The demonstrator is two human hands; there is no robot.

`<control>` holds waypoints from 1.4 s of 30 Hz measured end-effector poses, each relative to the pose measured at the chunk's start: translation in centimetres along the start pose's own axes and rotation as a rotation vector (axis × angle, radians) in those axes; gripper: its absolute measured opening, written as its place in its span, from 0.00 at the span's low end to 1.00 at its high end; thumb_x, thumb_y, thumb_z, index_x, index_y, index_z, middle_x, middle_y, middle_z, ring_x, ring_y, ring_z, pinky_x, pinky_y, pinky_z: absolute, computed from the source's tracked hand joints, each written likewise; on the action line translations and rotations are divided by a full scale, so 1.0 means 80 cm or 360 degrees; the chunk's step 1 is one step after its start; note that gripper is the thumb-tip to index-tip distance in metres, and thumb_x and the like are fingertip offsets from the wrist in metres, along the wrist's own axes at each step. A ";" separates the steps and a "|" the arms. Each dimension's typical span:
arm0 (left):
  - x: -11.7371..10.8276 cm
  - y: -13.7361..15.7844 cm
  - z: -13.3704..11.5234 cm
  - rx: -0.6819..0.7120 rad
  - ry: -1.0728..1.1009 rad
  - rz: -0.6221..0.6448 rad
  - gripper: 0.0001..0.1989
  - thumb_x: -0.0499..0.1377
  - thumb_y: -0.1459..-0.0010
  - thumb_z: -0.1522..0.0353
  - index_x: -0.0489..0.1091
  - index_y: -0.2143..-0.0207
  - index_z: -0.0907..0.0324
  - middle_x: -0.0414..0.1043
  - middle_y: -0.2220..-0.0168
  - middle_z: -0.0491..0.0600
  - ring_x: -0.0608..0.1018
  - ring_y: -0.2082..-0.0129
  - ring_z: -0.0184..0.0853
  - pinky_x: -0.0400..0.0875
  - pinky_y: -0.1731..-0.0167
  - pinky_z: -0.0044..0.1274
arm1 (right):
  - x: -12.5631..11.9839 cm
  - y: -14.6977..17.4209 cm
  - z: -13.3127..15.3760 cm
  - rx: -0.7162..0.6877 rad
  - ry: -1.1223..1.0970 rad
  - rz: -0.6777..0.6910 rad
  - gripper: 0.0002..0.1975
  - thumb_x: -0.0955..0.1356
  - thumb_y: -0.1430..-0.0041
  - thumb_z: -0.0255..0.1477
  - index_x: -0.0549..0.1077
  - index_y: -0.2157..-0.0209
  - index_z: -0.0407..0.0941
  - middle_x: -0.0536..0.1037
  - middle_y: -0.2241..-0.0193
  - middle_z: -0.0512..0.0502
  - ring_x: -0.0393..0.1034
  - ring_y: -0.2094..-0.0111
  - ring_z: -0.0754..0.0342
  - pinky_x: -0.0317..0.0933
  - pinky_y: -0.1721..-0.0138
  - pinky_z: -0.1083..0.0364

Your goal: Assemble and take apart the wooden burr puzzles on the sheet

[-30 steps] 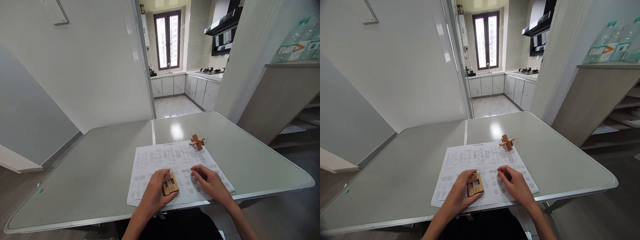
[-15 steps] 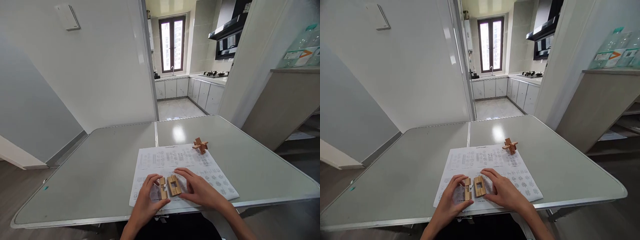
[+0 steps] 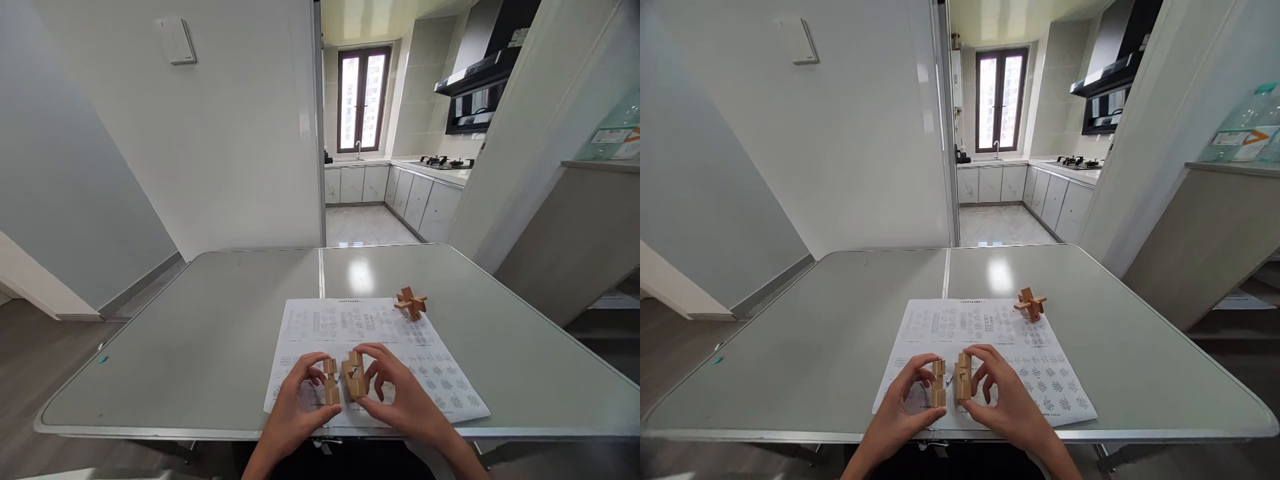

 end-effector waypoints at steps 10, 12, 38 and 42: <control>0.006 0.005 0.002 0.0182 0.0581 0.0372 0.34 0.73 0.50 0.52 0.74 0.44 0.56 0.76 0.53 0.53 0.76 0.50 0.47 0.69 0.44 0.36 | 0.013 -0.011 0.091 -0.0356 0.0090 0.0502 0.35 0.71 0.42 0.21 0.66 0.35 0.59 0.73 0.40 0.49 0.68 0.41 0.47 0.68 0.42 0.47; 0.009 0.006 -0.008 0.0190 0.0608 0.0452 0.35 0.72 0.50 0.50 0.75 0.44 0.57 0.77 0.52 0.54 0.77 0.49 0.49 0.69 0.44 0.38 | 0.015 -0.014 0.106 -0.0412 0.0127 0.0618 0.35 0.71 0.41 0.21 0.66 0.35 0.60 0.75 0.42 0.50 0.68 0.41 0.47 0.68 0.41 0.47; 0.010 0.007 -0.001 0.0084 0.0670 0.0415 0.36 0.68 0.46 0.46 0.73 0.41 0.58 0.77 0.50 0.56 0.77 0.49 0.49 0.69 0.44 0.39 | 0.025 -0.016 0.094 -0.0256 0.0082 0.0608 0.35 0.72 0.44 0.21 0.67 0.37 0.59 0.73 0.40 0.50 0.68 0.40 0.47 0.65 0.38 0.47; 0.005 0.004 0.006 0.0067 0.0695 0.0302 0.37 0.69 0.48 0.46 0.73 0.42 0.57 0.74 0.49 0.56 0.76 0.49 0.48 0.69 0.46 0.36 | 0.003 -0.014 0.065 -0.0163 0.0272 0.0425 0.31 0.72 0.42 0.27 0.67 0.38 0.57 0.71 0.39 0.47 0.68 0.40 0.44 0.66 0.38 0.45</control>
Point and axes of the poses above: each hand's wrist, its own y-axis away from the middle knuckle, its own x-axis out of the palm, z = x × y, the point moved 7 cm from there along -y, towards the middle knuckle
